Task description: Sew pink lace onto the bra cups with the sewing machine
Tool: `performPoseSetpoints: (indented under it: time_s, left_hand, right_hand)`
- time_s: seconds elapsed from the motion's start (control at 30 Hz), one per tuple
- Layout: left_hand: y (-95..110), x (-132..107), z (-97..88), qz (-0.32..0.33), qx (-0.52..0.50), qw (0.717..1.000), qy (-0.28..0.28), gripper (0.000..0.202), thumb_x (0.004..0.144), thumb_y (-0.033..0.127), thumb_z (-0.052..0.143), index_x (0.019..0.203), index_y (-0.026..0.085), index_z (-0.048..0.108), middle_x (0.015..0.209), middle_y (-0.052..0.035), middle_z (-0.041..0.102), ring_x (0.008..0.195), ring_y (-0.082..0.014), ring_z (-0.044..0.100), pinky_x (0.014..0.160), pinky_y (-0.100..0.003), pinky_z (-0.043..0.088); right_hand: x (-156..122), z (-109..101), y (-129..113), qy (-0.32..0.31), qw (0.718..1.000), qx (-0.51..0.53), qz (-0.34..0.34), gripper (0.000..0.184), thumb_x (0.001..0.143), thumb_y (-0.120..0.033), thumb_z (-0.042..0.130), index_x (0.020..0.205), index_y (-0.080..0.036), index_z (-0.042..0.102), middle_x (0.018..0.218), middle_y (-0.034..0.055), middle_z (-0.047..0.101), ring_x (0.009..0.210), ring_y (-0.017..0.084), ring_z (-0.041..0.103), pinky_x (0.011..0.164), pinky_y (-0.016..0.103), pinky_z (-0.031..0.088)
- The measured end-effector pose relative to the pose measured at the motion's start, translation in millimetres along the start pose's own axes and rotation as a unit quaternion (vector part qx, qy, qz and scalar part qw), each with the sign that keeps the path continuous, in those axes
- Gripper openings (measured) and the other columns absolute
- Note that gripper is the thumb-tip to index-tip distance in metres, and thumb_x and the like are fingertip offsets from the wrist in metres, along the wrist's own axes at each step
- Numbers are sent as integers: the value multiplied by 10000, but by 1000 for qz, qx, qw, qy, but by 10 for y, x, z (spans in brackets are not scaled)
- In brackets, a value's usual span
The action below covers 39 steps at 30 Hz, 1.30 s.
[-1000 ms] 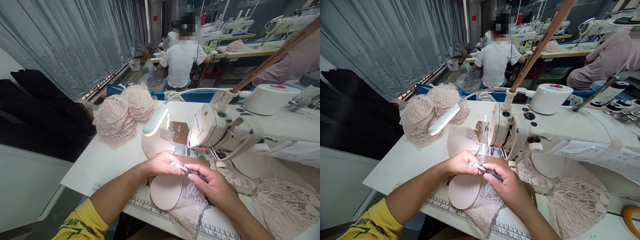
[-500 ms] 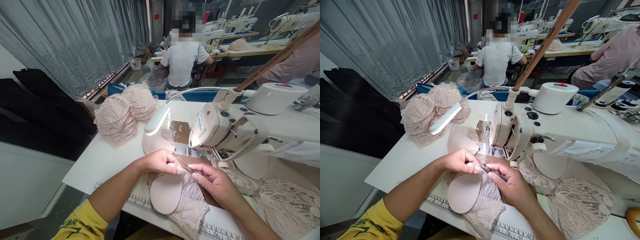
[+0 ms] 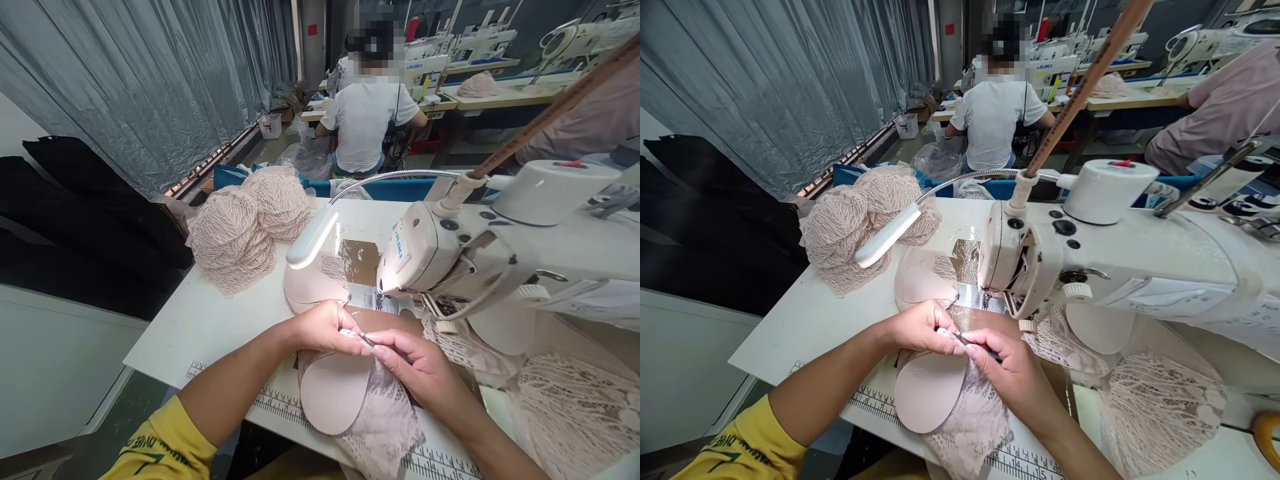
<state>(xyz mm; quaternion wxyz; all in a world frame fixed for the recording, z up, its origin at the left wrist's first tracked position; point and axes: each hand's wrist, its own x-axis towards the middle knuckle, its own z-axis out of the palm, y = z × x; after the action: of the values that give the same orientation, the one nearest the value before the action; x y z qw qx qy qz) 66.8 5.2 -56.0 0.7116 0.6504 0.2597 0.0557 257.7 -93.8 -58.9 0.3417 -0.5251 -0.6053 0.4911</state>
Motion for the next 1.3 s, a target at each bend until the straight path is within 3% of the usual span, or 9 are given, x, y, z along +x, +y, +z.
performPoseSetpoints:
  time_s: [0.17, 0.27, 0.37, 0.47, 0.77, 0.87, 1.03, 1.3]
  left_hand:
    - [-20, 15, 17, 12, -7, 1000, 18, 371, 670, 440, 766, 690, 84, 661, 597, 21, 495, 562, -74, 394, 519, -207, 308]
    - [-54, 31, 32, 20, -13, 999, 24, 347, 673, 416, 767, 751, 88, 689, 662, -2, 572, 606, -88, 463, 575, -205, 372]
    - [-64, 29, 21, 15, 8, 1000, 17, 350, 686, 424, 752, 765, 91, 680, 627, 25, 523, 559, -70, 419, 514, -187, 333]
    - [-52, 7, -24, 7, 29, 1000, 4, 351, 705, 415, 741, 825, 92, 674, 621, 36, 486, 545, -64, 392, 478, -179, 300]
    - [-45, 2, -35, -3, -25, 1000, 0, 389, 692, 456, 756, 855, 106, 711, 666, 6, 569, 589, -79, 443, 547, -197, 353]
    - [-52, 12, -27, -8, -29, 1000, 4, 414, 675, 472, 764, 855, 102, 716, 657, 6, 565, 593, -82, 436, 550, -203, 345]
    - [-33, 8, -20, -6, -21, 1000, 0, 396, 678, 464, 762, 743, 82, 682, 566, 45, 436, 535, -56, 322, 485, -194, 246]
    - [-27, 0, -4, -13, -38, 999, -2, 377, 671, 442, 769, 772, 85, 696, 606, 20, 500, 566, -70, 384, 505, -199, 290]
  right_hand:
    - [13, -26, 63, 23, 999, 22, 20, 281, 881, -433, 539, 1034, -243, 680, 1081, 55, 695, 980, 219, 643, 878, 344, 498]
    - [25, -14, 96, 24, 997, 54, 41, 362, 838, -458, 593, 1120, -233, 630, 1141, 73, 673, 1033, 235, 636, 905, 365, 507]
    - [30, 22, 73, 6, 996, 76, 54, 431, 818, -452, 626, 1189, -237, 583, 1177, 73, 655, 1090, 234, 613, 941, 364, 496]
    - [27, 39, 22, 16, 995, 80, 64, 361, 827, -453, 614, 1116, -236, 620, 1101, 63, 682, 1038, 226, 637, 914, 350, 510]
    - [-27, -46, 24, 41, 994, 67, 74, 400, 822, -530, 567, 1068, -225, 646, 976, 73, 710, 904, 235, 666, 810, 357, 530]
    - [-38, -73, 41, 13, 997, 46, 59, 362, 831, -494, 579, 1068, -232, 655, 1024, 70, 705, 934, 228, 657, 841, 345, 512]
    - [-26, -64, 45, -19, 1000, 7, 22, 321, 872, -438, 553, 1114, -249, 646, 1149, 61, 669, 1023, 216, 624, 892, 332, 483]
    - [-10, -100, 91, -3, 1000, -14, 23, 285, 874, -431, 550, 1065, -260, 674, 1050, 40, 700, 966, 218, 640, 868, 345, 490]
